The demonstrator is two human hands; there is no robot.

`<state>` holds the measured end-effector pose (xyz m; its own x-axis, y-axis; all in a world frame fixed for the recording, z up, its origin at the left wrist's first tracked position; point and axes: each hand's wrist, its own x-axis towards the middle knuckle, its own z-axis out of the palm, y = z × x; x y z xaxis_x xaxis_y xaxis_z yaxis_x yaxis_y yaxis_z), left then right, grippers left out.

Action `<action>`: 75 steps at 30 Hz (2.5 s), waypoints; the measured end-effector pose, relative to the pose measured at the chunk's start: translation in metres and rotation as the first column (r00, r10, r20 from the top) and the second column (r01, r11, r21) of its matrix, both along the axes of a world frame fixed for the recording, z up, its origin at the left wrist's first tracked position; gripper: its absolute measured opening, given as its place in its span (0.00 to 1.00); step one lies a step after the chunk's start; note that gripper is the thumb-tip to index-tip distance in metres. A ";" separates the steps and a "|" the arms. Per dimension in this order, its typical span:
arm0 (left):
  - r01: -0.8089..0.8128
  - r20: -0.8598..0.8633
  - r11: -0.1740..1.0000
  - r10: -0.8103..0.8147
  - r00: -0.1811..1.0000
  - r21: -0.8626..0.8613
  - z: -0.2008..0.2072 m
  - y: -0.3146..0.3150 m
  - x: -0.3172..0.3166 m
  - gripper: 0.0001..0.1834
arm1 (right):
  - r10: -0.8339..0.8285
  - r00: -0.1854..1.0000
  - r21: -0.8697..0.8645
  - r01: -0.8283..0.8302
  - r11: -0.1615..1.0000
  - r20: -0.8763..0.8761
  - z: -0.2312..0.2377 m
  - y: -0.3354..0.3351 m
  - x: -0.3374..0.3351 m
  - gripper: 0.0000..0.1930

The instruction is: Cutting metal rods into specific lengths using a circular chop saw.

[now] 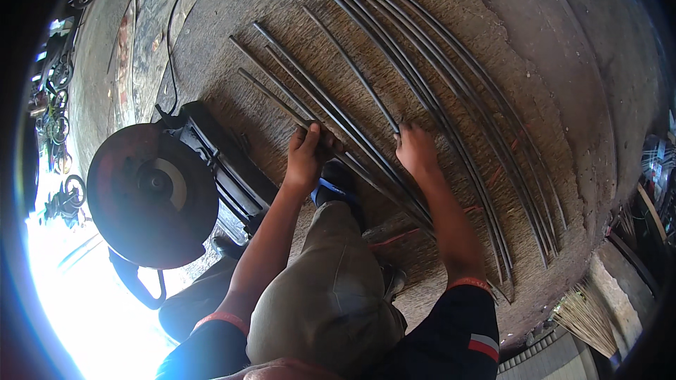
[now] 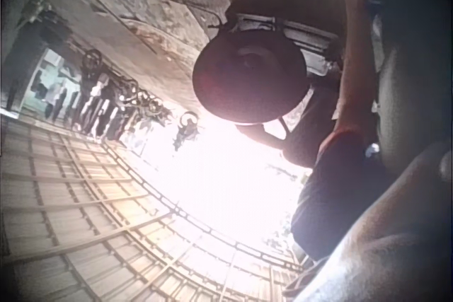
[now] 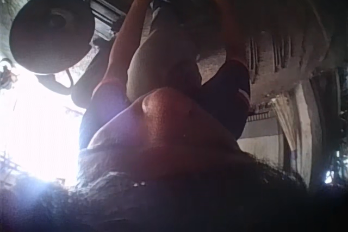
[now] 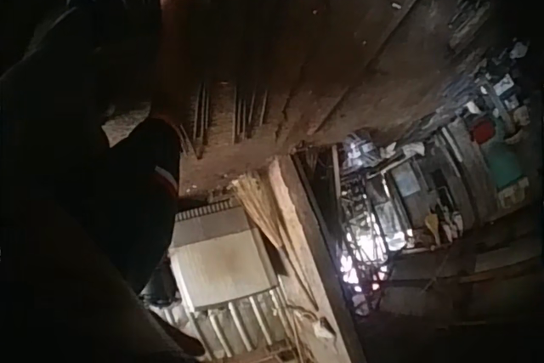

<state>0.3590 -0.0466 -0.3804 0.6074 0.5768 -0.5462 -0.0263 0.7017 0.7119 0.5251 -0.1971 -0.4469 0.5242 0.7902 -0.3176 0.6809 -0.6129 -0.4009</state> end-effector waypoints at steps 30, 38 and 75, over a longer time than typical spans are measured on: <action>0.067 0.092 0.998 -0.069 0.993 0.020 0.020 0.014 -0.013 0.10 | -0.589 0.781 0.317 0.515 0.796 0.209 0.013 -0.141 -0.012 0.11; 0.077 0.162 0.996 -0.068 0.984 -0.048 0.005 0.004 0.017 0.15 | -0.629 0.749 0.178 0.604 0.777 0.208 -0.002 -0.222 0.016 0.15; 0.017 -0.084 0.995 -0.008 0.996 0.097 0.015 0.169 0.026 0.20 | -0.797 0.330 0.292 0.804 0.518 0.506 0.003 -0.497 -0.070 0.13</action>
<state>0.3854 0.1224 -0.3656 0.5694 0.6224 -0.5370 0.0447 0.6288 0.7763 0.4555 -0.6945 -0.4440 0.9653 -0.1075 0.2378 -0.0702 -0.9846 -0.1600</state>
